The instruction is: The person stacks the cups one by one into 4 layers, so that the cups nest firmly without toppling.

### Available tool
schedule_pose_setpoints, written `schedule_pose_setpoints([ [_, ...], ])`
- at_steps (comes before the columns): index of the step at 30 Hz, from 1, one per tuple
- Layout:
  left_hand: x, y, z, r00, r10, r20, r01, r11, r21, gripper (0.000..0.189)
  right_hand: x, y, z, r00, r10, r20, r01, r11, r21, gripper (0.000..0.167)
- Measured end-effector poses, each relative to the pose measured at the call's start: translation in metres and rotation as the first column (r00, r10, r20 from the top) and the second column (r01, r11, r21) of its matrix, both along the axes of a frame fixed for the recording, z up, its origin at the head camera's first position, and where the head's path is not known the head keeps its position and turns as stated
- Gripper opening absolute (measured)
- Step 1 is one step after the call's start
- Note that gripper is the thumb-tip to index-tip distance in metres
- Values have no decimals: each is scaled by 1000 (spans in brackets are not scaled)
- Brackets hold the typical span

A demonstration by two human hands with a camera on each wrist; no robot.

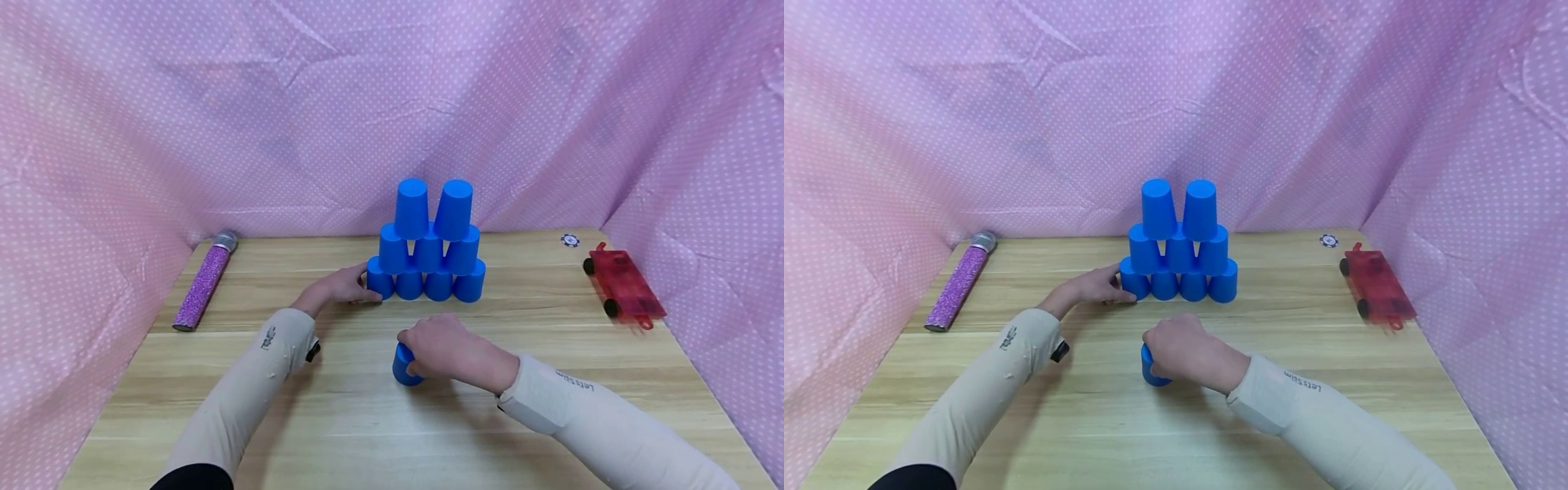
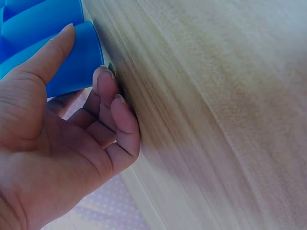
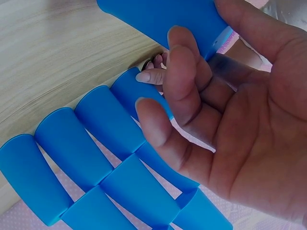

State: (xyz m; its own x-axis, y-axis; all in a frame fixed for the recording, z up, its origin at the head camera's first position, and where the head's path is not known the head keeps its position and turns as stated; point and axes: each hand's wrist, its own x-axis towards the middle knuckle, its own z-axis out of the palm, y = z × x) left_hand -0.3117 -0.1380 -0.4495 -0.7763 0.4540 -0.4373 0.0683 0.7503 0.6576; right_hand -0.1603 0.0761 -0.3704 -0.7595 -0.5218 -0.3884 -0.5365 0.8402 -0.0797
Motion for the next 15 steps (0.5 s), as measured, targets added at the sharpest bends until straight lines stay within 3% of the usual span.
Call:
schedule_pose_setpoints([
  [15,1,3,-5,1000,12,-18,-11,1000,17,80,-1,2,0,1000,-4,25,4,1000,-14,46],
])
